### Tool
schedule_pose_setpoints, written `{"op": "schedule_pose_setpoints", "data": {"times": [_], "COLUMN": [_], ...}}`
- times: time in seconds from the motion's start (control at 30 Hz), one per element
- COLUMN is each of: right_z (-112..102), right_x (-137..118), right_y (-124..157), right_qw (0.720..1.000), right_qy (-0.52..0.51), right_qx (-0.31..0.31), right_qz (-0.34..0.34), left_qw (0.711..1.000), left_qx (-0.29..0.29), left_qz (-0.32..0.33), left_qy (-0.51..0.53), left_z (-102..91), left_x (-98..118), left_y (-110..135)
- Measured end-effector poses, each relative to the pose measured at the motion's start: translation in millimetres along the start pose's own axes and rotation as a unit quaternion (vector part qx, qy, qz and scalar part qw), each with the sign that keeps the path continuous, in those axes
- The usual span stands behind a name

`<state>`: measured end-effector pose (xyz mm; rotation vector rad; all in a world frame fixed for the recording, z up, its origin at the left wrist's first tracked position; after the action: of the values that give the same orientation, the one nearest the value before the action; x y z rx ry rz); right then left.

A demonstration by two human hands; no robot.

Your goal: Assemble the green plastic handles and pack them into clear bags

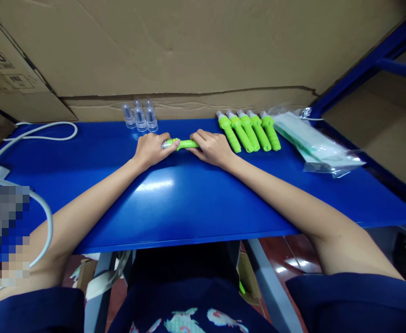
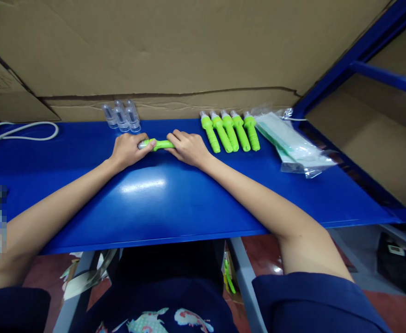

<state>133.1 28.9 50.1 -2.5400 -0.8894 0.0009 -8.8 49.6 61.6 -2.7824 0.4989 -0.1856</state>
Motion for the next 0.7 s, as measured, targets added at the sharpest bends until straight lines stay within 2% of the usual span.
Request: {"op": "schedule_pose_setpoints", "data": {"times": [0.13, 0.27, 0.53, 0.7], "right_z": [-2, -4, 2, 0], "right_x": [-5, -4, -1, -2], "right_y": [0, 0, 0, 1], "right_qw": [0.999, 0.999, 1.000, 0.999], "right_qy": [0.001, -0.003, -0.024, -0.051], "right_qx": [0.019, 0.034, -0.010, 0.004], "right_qz": [-0.031, -0.029, -0.006, -0.011], "left_qw": [1.000, 1.000, 0.998, 0.997], "left_qx": [0.004, 0.005, 0.002, -0.028], "left_qz": [-0.007, 0.022, 0.059, 0.062], "left_qy": [0.021, 0.019, -0.004, -0.028], "left_z": [-0.5, 1.0, 0.1, 3.5], "left_x": [-3, 0, 11, 13], "left_y": [0, 1, 3, 3]}}
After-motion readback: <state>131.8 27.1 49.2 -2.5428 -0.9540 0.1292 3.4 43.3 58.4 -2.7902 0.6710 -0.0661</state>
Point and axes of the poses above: each hand's wrist, its own y-axis away from the middle knuckle, its own z-axis out of the palm, x = y × z, the point moved 10 cm from there along -y, towards the middle knuckle, and after that the axes turned 4 degrees about -y, right-handed, at the moved point
